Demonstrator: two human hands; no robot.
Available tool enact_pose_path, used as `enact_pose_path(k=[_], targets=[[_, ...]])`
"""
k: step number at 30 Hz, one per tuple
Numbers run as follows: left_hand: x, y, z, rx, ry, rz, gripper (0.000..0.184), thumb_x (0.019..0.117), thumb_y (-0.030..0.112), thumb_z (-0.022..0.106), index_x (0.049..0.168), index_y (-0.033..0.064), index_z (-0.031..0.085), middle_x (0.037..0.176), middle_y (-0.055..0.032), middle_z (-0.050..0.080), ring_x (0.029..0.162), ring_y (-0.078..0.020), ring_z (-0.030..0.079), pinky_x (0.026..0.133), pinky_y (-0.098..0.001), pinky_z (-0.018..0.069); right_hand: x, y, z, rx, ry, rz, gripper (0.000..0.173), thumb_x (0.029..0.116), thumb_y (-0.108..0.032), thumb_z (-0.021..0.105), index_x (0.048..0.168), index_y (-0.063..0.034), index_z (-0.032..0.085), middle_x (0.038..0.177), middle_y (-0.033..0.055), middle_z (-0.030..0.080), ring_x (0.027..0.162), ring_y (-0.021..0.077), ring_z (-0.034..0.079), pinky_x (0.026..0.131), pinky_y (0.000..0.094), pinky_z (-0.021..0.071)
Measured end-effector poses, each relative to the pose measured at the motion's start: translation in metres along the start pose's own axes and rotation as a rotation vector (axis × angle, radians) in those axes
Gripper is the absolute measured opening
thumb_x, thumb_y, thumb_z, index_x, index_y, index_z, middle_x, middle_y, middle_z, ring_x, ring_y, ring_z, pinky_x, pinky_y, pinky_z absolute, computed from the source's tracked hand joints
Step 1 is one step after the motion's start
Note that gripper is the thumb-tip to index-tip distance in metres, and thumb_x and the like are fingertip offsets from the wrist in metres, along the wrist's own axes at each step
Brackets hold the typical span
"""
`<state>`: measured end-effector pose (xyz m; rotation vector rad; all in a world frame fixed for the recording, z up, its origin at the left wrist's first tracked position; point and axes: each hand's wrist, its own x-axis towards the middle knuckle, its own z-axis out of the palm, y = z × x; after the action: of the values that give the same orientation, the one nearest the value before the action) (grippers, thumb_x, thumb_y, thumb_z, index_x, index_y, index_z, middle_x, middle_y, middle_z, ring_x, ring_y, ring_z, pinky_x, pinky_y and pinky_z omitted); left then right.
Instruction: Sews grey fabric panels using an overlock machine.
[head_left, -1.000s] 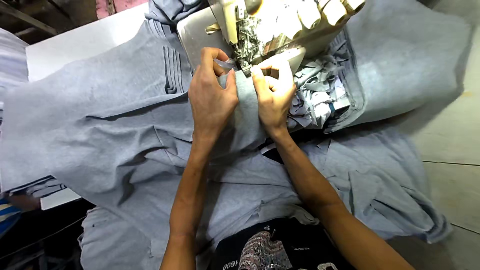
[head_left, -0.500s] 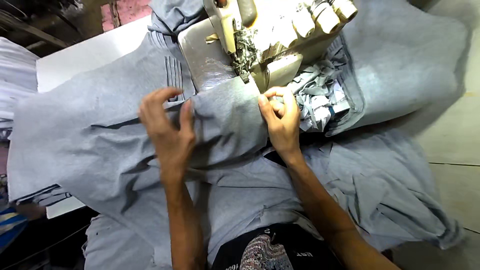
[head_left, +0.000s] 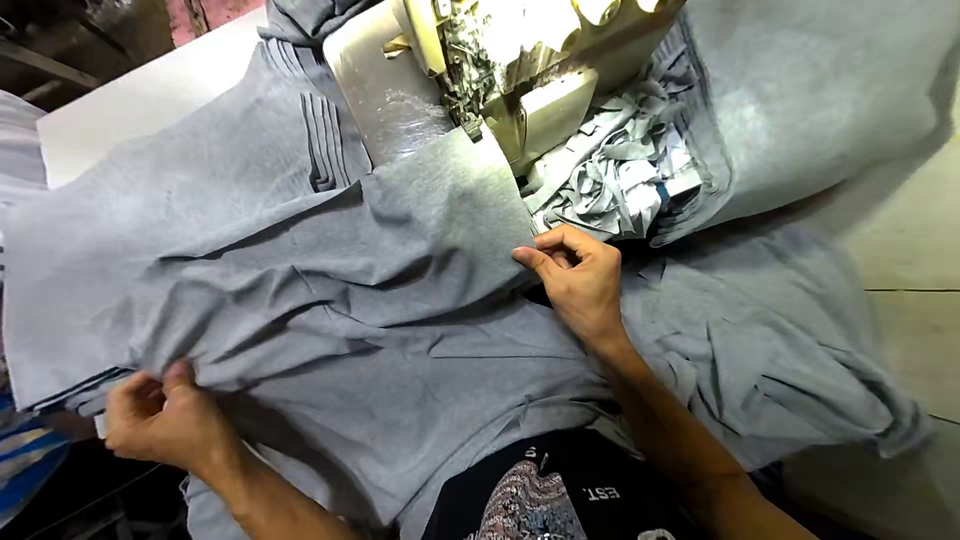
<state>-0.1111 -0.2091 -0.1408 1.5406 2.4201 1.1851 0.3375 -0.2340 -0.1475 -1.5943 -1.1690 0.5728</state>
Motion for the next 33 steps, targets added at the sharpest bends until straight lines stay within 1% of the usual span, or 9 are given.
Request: enact_pose_path(k=[4, 6, 10, 13, 17, 20, 22, 28, 33], targets=[[0.003, -0.016, -0.014, -0.282, 0.092, -0.191, 0.023, 0.0963, 0.002, 0.062, 0.116, -0.0088, 0.059, 0.091, -0.0025, 0.057, 0.073, -0.0009, 0.051, 0.067, -0.0195, 0.0466, 0.002, 0.004, -0.002, 0.052, 0.012, -0.005, 0.019, 0.0839, -0.024, 0.086, 0.086, -0.0114, 0.071, 0.068, -0.0057, 0.062, 0.050, 0.0008, 0.045, 0.046, 0.0180, 0.0363], [-0.001, -0.011, -0.015, -0.249, 0.012, -0.257, 0.021, 0.1001, 0.005, 0.058, 0.118, -0.0062, 0.056, 0.092, -0.0011, 0.054, 0.071, 0.0007, 0.050, 0.065, -0.0178, 0.0445, 0.001, 0.005, 0.001, 0.087, -0.005, 0.003, 0.019, 0.0850, -0.024, 0.085, 0.086, -0.0112, 0.071, 0.067, -0.0053, 0.061, 0.049, 0.0017, 0.044, 0.045, 0.0184, 0.0354], [-0.011, 0.009, -0.016, -0.096, -0.161, -0.202, 0.056, 0.1049, 0.025, 0.056, 0.141, -0.0157, 0.041, 0.134, -0.0305, 0.054, 0.121, -0.0236, 0.056, 0.107, -0.0346, 0.0436, -0.003, 0.007, 0.004, 0.082, -0.019, 0.002, 0.017, 0.0908, -0.025, 0.080, 0.094, -0.0108, 0.073, 0.074, -0.0049, 0.065, 0.054, 0.0012, 0.049, 0.048, 0.0180, 0.0396], [-0.014, 0.021, -0.007, -0.063, -0.215, -0.174, 0.086, 0.0980, 0.037, 0.068, 0.152, -0.0138, 0.025, 0.147, -0.0320, 0.047, 0.139, -0.0290, 0.049, 0.118, -0.0373, 0.0378, -0.007, 0.007, 0.006, 0.061, -0.024, 0.015, 0.017, 0.0935, -0.027, 0.077, 0.097, -0.0110, 0.073, 0.075, -0.0051, 0.065, 0.055, 0.0011, 0.049, 0.049, 0.0181, 0.0403], [-0.011, 0.029, -0.005, -0.037, -0.232, -0.236, 0.095, 0.0875, 0.042, 0.079, 0.151, -0.0105, 0.032, 0.141, -0.0300, 0.053, 0.132, -0.0330, 0.055, 0.113, -0.0465, 0.0437, -0.012, 0.010, 0.011, 0.013, 0.004, -0.026, 0.023, 0.0906, -0.031, 0.079, 0.096, -0.0088, 0.074, 0.076, -0.0039, 0.067, 0.058, -0.0012, 0.050, 0.052, 0.0167, 0.0412], [-0.007, 0.019, -0.009, -0.024, -0.250, -0.283, 0.066, 0.0906, 0.038, 0.076, 0.132, -0.0082, 0.056, 0.116, -0.0265, 0.066, 0.107, -0.0338, 0.066, 0.095, -0.0560, 0.0529, -0.012, 0.007, 0.011, 0.002, -0.006, -0.097, 0.022, 0.0914, -0.023, 0.078, 0.090, -0.0021, 0.074, 0.079, 0.0002, 0.070, 0.064, -0.0040, 0.057, 0.059, 0.0133, 0.0474], [-0.005, 0.007, -0.009, -0.050, -0.285, -0.290, 0.043, 0.0982, 0.034, 0.068, 0.116, -0.0054, 0.065, 0.097, -0.0180, 0.069, 0.088, -0.0247, 0.068, 0.083, -0.0510, 0.0558, -0.009, 0.001, 0.010, -0.002, -0.013, -0.124, 0.021, 0.0911, -0.019, 0.077, 0.088, 0.0017, 0.073, 0.077, 0.0013, 0.069, 0.063, -0.0065, 0.056, 0.059, 0.0112, 0.0473], [-0.006, -0.002, -0.003, -0.349, -0.250, -0.281, 0.027, 0.1049, 0.022, 0.056, 0.111, -0.0027, 0.065, 0.091, -0.0056, 0.067, 0.083, -0.0083, 0.065, 0.080, -0.0332, 0.0563, -0.008, 0.002, 0.006, -0.003, 0.007, -0.162, 0.022, 0.0913, -0.016, 0.075, 0.084, 0.0041, 0.071, 0.072, -0.0023, 0.065, 0.061, -0.0123, 0.052, 0.060, 0.0064, 0.0450], [-0.004, 0.010, -0.012, -0.334, -0.394, -0.322, 0.055, 0.0975, 0.049, 0.062, 0.122, -0.0002, 0.062, 0.102, -0.0055, 0.069, 0.094, -0.0089, 0.067, 0.087, -0.0343, 0.0567, -0.007, 0.003, 0.003, 0.016, 0.014, -0.164, 0.019, 0.0909, -0.014, 0.074, 0.082, 0.0032, 0.070, 0.071, -0.0047, 0.065, 0.062, -0.0135, 0.053, 0.059, 0.0055, 0.0456]])
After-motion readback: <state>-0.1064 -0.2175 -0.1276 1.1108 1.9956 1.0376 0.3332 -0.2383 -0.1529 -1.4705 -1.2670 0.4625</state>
